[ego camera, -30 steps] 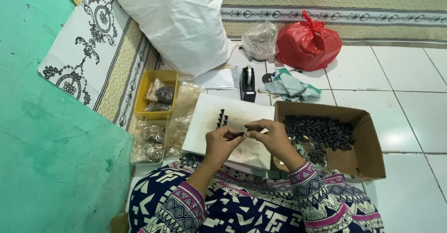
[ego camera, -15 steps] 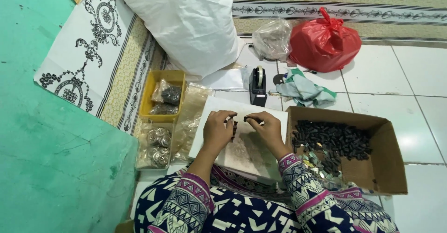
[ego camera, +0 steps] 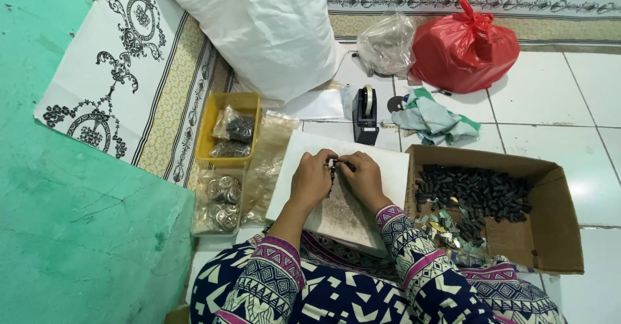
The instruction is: The person picks up and organizes small black mechanical components from a cardboard box, placing some into small plastic bags and arranging others on a white board.
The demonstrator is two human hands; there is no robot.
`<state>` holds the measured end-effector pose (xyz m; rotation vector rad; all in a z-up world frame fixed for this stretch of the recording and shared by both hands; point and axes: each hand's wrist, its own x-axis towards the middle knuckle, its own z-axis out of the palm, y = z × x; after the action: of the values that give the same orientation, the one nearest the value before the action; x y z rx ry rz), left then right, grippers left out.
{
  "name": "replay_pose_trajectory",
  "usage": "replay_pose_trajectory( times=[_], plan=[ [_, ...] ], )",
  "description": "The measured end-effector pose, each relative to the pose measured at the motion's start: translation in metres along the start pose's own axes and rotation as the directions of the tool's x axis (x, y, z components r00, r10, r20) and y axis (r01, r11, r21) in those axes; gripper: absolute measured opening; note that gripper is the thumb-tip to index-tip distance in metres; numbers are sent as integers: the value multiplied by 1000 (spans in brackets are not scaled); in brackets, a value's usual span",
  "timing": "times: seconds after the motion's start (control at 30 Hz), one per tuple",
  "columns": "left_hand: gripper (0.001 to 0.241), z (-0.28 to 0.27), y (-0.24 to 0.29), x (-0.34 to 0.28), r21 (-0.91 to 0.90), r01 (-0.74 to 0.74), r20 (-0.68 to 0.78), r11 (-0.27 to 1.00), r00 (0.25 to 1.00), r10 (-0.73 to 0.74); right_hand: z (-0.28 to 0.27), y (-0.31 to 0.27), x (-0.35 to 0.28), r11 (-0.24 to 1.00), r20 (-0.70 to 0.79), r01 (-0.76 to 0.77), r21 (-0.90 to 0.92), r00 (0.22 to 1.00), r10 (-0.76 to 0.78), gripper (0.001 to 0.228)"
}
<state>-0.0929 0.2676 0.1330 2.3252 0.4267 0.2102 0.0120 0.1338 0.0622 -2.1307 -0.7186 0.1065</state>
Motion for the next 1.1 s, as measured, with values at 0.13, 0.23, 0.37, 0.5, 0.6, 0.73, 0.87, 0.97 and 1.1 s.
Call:
replay_pose_trajectory(
  times=[0.13, 0.23, 0.37, 0.5, 0.6, 0.73, 0.87, 0.97, 1.1],
  plan=[
    [36, 4, -4, -1, -13, 9, -6, 1000, 1000, -9, 0, 1, 1, 1000, 10, 17, -14, 1000, -17, 14],
    [35, 5, -6, -1, 6, 20, 6, 1000, 1000, -20, -2, -1, 2, 999, 31, 9, -39, 999, -8, 16],
    [35, 10, -11, 1, 12, 13, -18, 1000, 1000, -12, -5, -7, 3, 999, 64, -19, -37, 998, 21, 16],
    [34, 14, -13, 0, 15, 7, -40, 1000, 999, -7, -8, -9, 4, 999, 76, -30, -23, 997, 31, 17],
    [36, 15, -13, 1, 12, 6, -36, 1000, 999, -5, -13, -15, 4, 999, 84, -31, -19, 996, 32, 18],
    [35, 15, -10, 0, 23, -10, -48, 1000, 999, 11, -17, -14, 2, 998, 73, -60, -4, 996, 60, 17],
    [26, 15, 1, -4, 33, -71, -95, 997, 993, 74, -37, -4, -6, 999, 38, -42, 12, 998, 41, 17],
    [24, 22, 15, -12, 27, -157, -95, 987, 983, 159, -65, 14, -15, 1000, 19, -24, 5, 1000, 24, 18],
    [19, 55, 18, -14, 56, -347, -73, 936, 934, 351, -126, 36, -33, 994, 32, -45, -96, 998, 48, 20]
  ],
)
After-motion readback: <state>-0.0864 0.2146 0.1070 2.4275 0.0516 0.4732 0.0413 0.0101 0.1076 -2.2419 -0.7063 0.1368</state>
